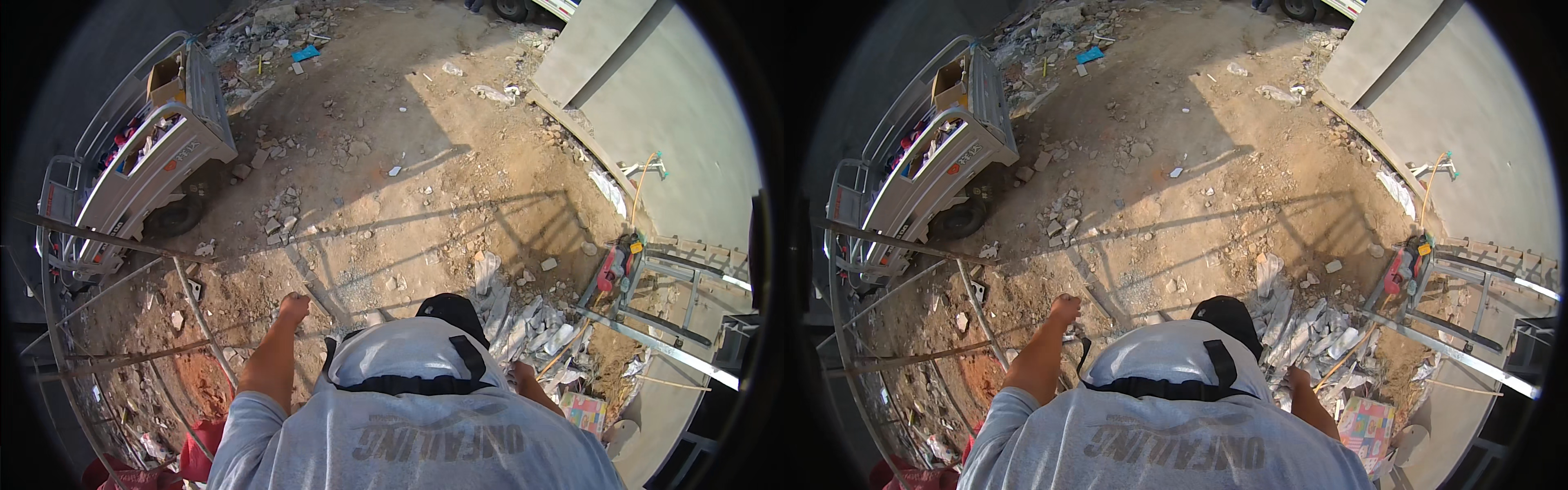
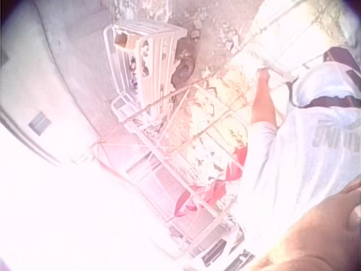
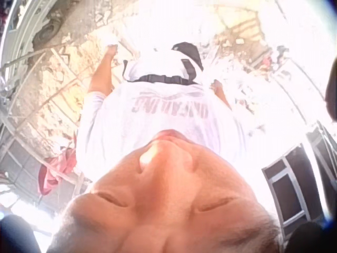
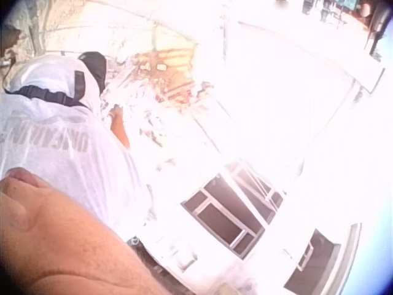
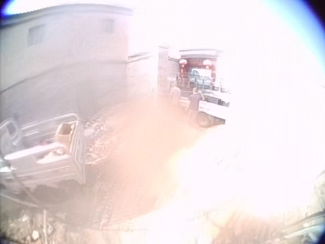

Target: The person moves around a construction site, picks up a bucket, and arranges several wooden strips on the floor. They then walk outside and inspect window frames loaded on a truck.

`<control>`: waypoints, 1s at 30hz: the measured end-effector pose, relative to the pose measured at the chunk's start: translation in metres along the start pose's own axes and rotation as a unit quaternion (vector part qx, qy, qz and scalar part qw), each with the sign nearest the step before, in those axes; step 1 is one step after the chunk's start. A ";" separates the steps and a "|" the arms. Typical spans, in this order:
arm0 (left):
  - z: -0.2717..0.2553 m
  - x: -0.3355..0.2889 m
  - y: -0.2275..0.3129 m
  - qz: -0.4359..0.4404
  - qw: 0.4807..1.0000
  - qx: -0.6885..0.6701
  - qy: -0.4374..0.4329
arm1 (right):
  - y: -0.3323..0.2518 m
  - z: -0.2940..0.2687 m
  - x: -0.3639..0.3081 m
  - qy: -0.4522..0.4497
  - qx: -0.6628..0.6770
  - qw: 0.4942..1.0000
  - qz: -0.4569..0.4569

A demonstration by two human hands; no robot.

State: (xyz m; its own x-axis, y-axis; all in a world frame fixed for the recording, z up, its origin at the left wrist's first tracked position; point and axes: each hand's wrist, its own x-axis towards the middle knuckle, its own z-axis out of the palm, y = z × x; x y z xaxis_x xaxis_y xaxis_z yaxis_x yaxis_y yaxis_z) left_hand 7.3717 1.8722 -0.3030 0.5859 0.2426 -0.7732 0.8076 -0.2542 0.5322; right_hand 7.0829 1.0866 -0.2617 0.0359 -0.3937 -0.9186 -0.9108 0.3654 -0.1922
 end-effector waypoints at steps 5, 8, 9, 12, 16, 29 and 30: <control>0.013 0.050 0.171 0.160 0.984 0.077 0.035 | -0.048 0.032 -0.009 -0.099 -0.115 0.985 -0.079; 0.026 0.098 0.240 0.192 0.974 0.112 0.047 | -0.128 0.073 0.037 -0.069 -0.299 0.938 -0.160; 0.031 0.121 0.257 0.236 0.962 0.119 0.069 | -0.175 0.090 0.060 -0.107 -0.224 0.957 -0.152; 0.042 0.166 0.256 0.066 0.984 0.163 0.006 | -0.337 0.156 0.121 -0.073 0.015 0.997 0.011; 0.029 0.172 0.204 0.146 0.807 0.553 -0.143 | -0.553 0.273 0.125 -0.067 -0.099 0.974 -0.191; -0.001 0.369 0.318 -0.230 0.962 0.138 -0.052 | -0.874 0.570 0.002 -0.139 -0.130 0.892 -0.411; -0.001 0.404 0.358 -0.183 0.971 0.146 -0.035 | -0.852 0.555 0.028 -0.124 -0.139 0.900 -0.395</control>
State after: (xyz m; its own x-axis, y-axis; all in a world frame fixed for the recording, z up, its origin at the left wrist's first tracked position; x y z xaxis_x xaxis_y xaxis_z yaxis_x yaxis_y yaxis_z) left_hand 7.8970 1.8797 -0.4246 0.2481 0.3063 -0.9190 0.9014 -0.4205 0.1032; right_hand 8.0883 1.2327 -0.3151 0.7768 -0.2254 -0.5880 -0.6266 -0.1840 -0.7573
